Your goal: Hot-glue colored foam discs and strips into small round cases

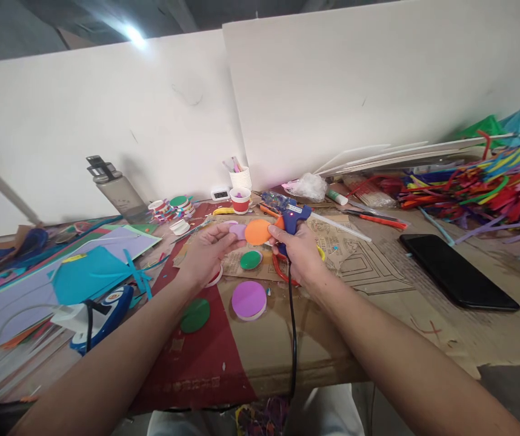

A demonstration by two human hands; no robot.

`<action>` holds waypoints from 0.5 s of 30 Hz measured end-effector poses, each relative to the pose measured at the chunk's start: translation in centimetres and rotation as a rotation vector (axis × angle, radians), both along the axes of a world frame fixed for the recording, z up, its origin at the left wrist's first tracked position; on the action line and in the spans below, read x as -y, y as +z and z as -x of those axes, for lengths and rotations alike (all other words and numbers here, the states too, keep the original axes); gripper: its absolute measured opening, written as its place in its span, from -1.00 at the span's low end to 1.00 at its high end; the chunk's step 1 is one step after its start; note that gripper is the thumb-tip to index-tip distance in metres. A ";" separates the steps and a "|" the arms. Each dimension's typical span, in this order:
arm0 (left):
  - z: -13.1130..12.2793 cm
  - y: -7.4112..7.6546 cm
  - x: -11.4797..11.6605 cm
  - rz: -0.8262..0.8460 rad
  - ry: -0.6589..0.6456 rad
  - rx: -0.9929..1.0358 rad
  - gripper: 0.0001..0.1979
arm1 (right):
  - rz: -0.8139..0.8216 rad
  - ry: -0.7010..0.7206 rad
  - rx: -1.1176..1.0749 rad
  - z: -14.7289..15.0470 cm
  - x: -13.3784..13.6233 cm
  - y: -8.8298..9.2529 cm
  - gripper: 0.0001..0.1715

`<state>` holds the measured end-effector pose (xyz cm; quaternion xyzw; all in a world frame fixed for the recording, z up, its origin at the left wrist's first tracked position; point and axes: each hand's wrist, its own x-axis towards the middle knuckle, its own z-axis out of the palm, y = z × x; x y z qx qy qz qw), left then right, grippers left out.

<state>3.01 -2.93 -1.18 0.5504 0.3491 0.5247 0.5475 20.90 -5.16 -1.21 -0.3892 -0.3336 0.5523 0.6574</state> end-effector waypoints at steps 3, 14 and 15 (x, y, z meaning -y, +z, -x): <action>0.7 0.2 0.1 -0.281 0.149 -0.105 -0.90 | -0.040 -0.009 -0.055 -0.3 0.1 0.3 -0.47; 0.9 0.5 0.6 -0.351 0.354 -0.267 -0.88 | -0.133 -0.021 -0.047 -0.5 0.2 0.2 -0.57; 0.8 0.5 0.5 -0.246 0.334 -0.231 -0.85 | -0.135 -0.011 -0.039 -0.4 0.2 0.2 -0.57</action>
